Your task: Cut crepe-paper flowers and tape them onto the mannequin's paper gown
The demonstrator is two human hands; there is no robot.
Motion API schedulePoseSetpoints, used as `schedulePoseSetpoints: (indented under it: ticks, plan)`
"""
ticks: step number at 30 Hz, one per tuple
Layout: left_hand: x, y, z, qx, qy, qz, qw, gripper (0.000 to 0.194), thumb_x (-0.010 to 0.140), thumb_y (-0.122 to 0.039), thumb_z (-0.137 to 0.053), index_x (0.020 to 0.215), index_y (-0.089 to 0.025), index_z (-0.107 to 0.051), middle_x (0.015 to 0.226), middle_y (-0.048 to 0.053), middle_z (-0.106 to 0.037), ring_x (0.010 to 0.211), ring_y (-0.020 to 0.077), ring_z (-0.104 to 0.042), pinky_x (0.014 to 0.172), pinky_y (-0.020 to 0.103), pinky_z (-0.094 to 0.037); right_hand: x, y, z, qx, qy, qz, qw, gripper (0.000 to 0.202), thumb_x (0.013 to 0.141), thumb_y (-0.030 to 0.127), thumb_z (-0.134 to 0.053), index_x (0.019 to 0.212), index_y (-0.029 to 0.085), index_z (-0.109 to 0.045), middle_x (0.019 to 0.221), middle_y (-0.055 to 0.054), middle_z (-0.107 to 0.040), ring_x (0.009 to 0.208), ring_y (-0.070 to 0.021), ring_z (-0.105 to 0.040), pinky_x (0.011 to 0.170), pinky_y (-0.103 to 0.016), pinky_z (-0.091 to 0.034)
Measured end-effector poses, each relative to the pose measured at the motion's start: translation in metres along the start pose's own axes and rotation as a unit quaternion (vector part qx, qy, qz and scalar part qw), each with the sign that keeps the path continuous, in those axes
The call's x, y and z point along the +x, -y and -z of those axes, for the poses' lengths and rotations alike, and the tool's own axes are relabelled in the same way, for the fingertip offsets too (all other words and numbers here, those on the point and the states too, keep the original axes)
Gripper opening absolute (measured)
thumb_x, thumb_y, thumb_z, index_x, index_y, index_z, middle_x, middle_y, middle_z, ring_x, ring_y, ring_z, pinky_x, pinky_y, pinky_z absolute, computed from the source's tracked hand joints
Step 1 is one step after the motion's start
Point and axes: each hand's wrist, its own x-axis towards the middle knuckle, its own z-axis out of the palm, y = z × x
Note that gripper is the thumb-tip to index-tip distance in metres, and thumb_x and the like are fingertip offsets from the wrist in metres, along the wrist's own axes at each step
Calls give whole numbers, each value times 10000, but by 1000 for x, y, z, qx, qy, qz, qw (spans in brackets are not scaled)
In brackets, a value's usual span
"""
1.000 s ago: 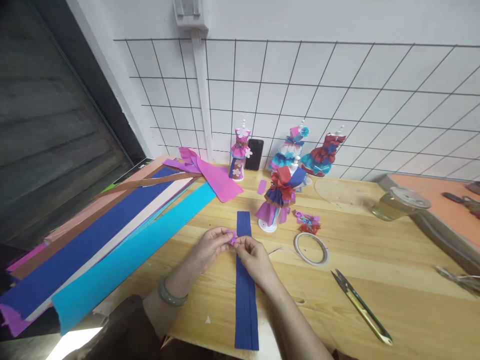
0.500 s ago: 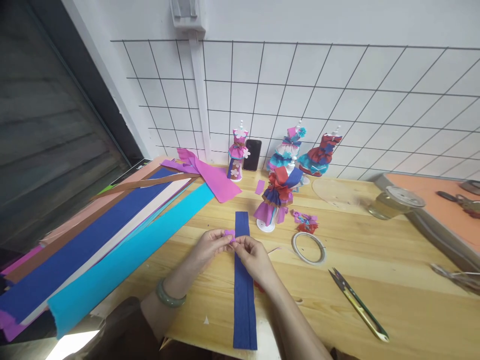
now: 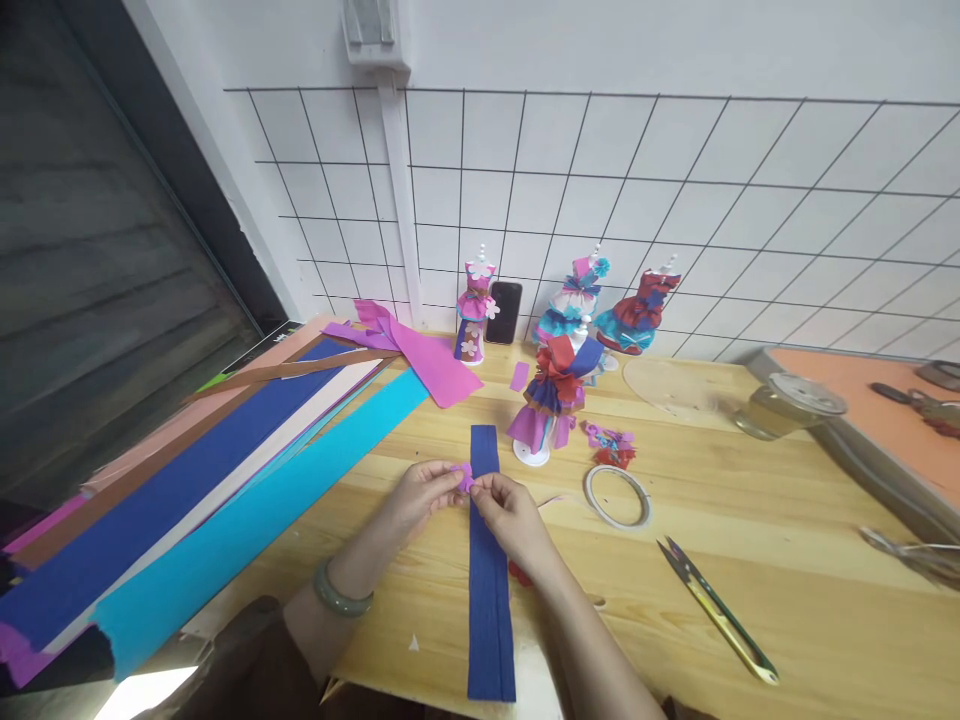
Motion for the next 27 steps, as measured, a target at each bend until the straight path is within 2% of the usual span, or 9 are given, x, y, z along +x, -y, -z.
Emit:
schedulePoseSetpoints:
  ticks: [6,13,18,27]
  plan:
    - [0,1,2,-26,5,-24,999,216,692,-300,-644,737,-88,-638,684,39,-559,641,93,-497,635,243,-388,0,4,-1,25,5,-15,1000,364,745,526,-507,733,163,-484,505,78,-341,401,-48,-264,379,-195,-191]
    - [-3,-4,0,-25,8,-1,1000,230,689,-308,-644,747,-85,-635,710,54,-566,643,95,-500,639,243,-396,0,1,0,11,-9,-11,1000,358,749,522,-503,709,169,-465,502,79,-338,400,-48,-273,379,-191,-201]
    - [-2,-3,-2,21,5,26,999,275,677,-357,-638,734,-88,-628,676,44,-561,604,91,-497,596,234,-379,0,0,1,3,-7,-6,1000,356,755,515,-497,710,162,-476,506,75,-348,414,-52,-276,387,-192,-210]
    - [2,5,1,60,-19,-3,998,265,669,-357,-639,702,-96,-606,659,35,-562,594,92,-498,593,235,-371,0,0,0,16,-10,0,1000,356,763,513,-493,715,160,-488,511,69,-352,415,-53,-282,384,-189,-215]
